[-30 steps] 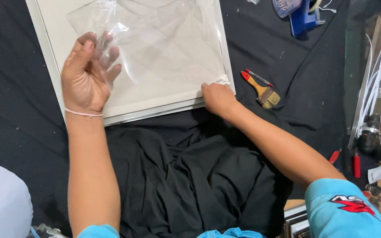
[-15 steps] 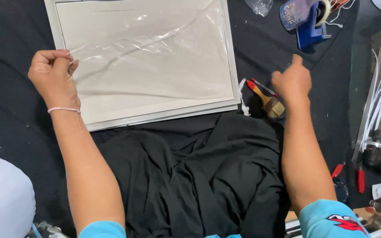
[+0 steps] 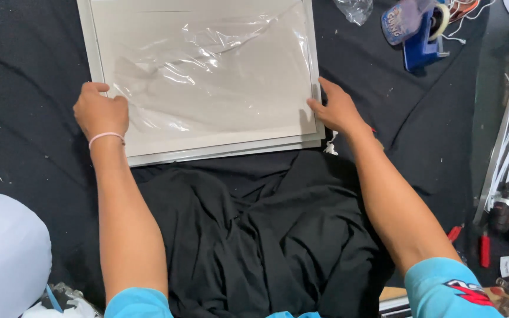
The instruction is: The person places a white sheet into a frame, smooths it down, and secures it with small clips. They then place a backing board and a plastic sheet over the frame, followed by a cardboard back panel. Finally, they lift the frame to inspect the back.
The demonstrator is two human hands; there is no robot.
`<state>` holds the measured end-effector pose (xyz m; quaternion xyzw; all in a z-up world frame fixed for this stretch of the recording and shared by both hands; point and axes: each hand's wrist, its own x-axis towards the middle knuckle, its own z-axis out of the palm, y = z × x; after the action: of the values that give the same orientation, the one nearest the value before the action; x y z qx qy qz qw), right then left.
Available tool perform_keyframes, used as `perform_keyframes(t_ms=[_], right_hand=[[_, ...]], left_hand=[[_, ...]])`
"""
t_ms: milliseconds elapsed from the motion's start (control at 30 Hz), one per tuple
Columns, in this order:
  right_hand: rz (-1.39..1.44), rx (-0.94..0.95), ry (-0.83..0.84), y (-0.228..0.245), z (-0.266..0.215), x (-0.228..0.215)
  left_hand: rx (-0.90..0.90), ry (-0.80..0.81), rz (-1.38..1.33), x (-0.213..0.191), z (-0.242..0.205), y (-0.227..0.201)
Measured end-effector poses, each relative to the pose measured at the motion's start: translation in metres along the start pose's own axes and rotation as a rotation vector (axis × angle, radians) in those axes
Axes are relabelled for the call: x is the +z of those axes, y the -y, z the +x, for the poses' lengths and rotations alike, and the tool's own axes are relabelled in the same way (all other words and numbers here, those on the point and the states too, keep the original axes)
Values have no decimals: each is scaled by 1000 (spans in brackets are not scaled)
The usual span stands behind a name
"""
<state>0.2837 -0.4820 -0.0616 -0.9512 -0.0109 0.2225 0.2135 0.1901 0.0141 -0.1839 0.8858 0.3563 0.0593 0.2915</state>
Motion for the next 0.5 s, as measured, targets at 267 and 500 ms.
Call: perform_keyframes(t_ms=[267,500], right_hand=[[-277,-103,93,47,26,31],[-298,-169,221,58,22,38]], left_hand=[[-12,-27,326,-46,-36,-44],[-81,249,-311,-37,-38,-69]])
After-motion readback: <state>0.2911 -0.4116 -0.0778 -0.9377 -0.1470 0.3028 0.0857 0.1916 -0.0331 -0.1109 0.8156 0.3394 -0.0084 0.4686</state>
